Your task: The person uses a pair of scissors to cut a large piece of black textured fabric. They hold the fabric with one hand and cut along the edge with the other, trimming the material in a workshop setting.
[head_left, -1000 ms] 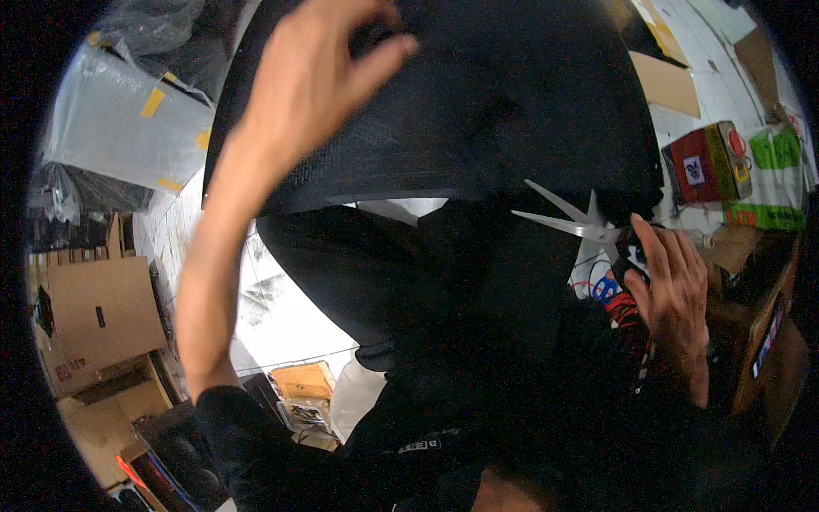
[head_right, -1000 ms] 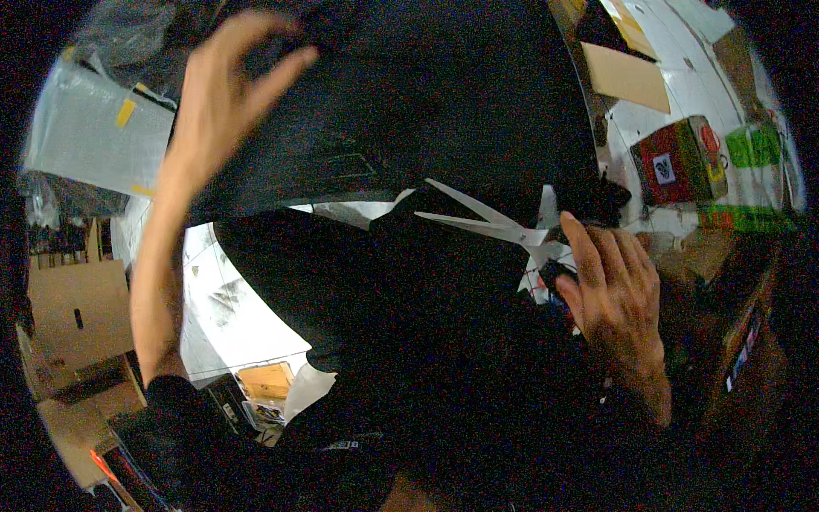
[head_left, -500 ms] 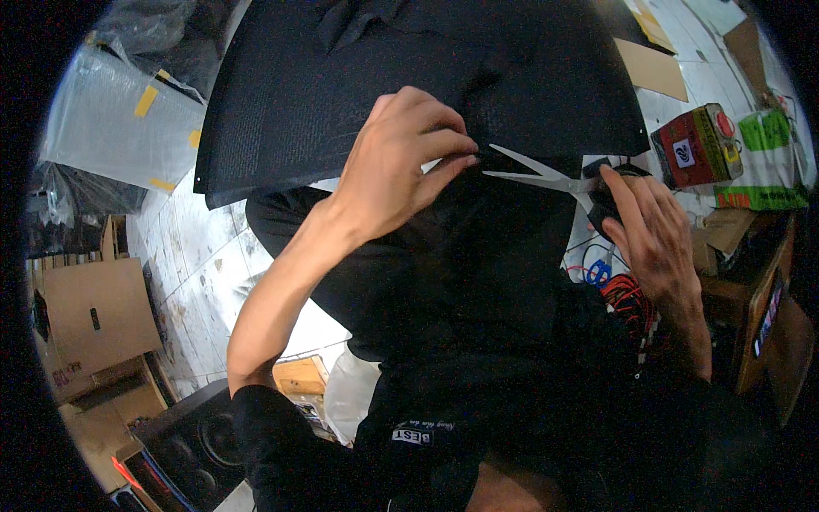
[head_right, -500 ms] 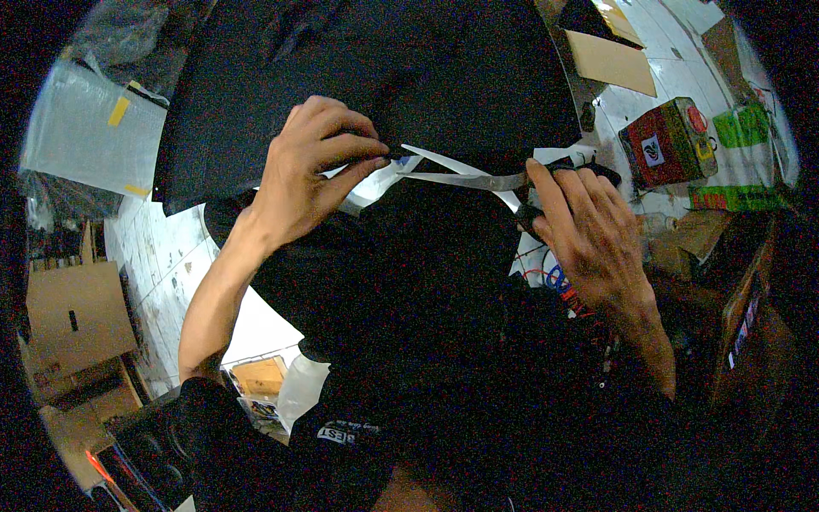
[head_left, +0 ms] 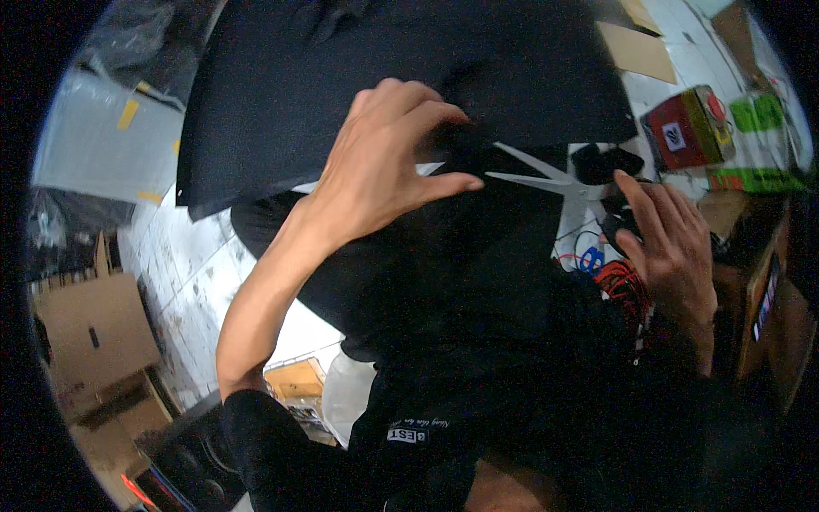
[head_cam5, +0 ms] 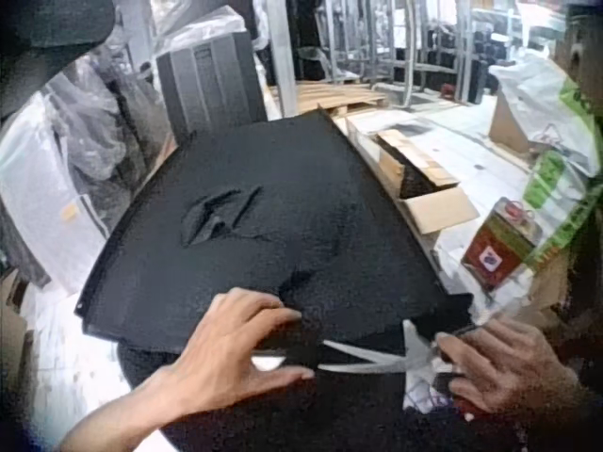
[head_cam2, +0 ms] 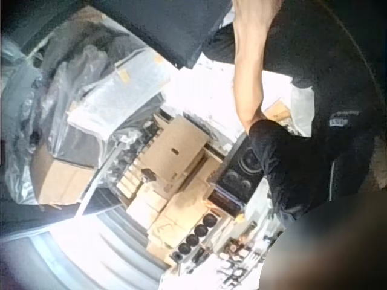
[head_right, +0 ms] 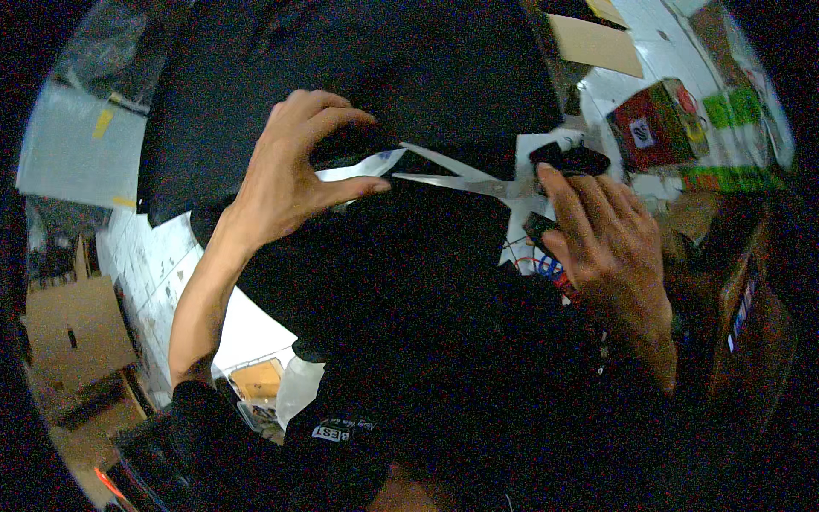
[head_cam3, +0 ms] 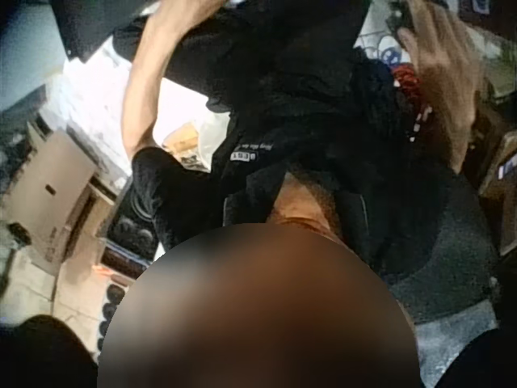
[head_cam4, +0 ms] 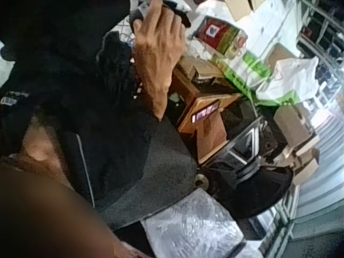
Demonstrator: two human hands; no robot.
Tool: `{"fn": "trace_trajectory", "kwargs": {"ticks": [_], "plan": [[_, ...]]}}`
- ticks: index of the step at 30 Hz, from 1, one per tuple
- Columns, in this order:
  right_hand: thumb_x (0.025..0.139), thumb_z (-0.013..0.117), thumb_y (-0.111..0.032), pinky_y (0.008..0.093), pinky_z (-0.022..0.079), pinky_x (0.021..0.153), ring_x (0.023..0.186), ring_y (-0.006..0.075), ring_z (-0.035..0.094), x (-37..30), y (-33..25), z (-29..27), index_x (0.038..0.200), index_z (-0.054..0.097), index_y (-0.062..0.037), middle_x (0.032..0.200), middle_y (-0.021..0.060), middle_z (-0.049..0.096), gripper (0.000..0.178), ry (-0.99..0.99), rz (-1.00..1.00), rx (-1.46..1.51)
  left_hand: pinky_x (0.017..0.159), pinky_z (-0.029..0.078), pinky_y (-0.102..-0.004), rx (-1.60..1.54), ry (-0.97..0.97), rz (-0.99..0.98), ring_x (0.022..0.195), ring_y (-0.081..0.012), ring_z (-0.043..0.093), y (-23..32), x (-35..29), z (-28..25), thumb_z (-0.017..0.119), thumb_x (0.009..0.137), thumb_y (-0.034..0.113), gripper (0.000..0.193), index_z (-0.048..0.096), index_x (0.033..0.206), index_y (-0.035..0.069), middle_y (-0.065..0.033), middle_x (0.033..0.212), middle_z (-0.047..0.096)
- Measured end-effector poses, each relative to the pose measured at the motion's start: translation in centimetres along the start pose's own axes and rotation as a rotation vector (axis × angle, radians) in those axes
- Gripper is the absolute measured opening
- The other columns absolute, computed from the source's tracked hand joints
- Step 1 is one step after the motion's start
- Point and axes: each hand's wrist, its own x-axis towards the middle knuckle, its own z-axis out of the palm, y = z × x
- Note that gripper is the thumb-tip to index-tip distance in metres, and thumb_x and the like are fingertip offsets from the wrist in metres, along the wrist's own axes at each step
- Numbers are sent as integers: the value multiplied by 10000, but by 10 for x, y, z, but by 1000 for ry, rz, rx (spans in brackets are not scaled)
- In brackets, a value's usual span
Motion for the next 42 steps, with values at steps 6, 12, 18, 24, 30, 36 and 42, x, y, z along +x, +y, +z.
{"fn": "trace_trajectory", "kwargs": {"ticks": [6,12,18,24,30,36,42], "plan": [[699,764,-91,424,487,839,965,314,591,-9,-2,-2,1368,504,-27,1068,142,607,720,9,52,46,987,457,-412,-28,99,110,1123,-280,602,-2,4,13,831,742,155,466,683,1179,91,-105,1125,680],[696,774,-59,436,482,867,1027,323,584,-5,0,5,1371,513,-43,1113,144,600,724,-64,85,157,778,562,-294,-319,24,-4,883,-173,703,-5,16,-1,684,834,-44,233,733,1053,18,-115,1007,730],[730,770,-127,407,483,874,999,301,575,18,0,20,1347,529,-33,1085,125,593,669,16,-25,63,854,561,-288,-383,-23,-27,929,-164,709,-7,25,-4,682,860,-29,203,732,1054,7,-99,988,749],[732,769,-153,399,496,831,939,283,584,33,-6,24,1319,539,10,1021,119,592,651,-40,-41,97,877,563,-297,-466,-111,-8,938,-157,707,-3,38,-7,696,863,-8,183,737,1040,7,-96,976,753],[736,760,-80,388,491,737,845,264,591,45,-15,28,1297,547,46,967,137,607,613,-16,-94,88,879,564,-296,-512,-179,29,941,-147,708,-4,45,-5,711,860,12,168,744,1025,13,-89,990,754],[723,774,-43,384,498,714,840,264,610,51,-24,31,1242,571,46,959,151,624,565,21,-89,37,857,565,-287,-532,-201,1,921,-128,701,-3,48,0,716,880,51,146,745,1017,10,-75,967,755],[730,763,-102,379,511,728,837,268,623,54,-22,29,1132,565,-8,924,115,626,458,46,-78,56,832,556,-273,-553,-205,7,894,-113,689,-7,51,4,711,885,52,144,741,1017,2,-57,935,751]]}}
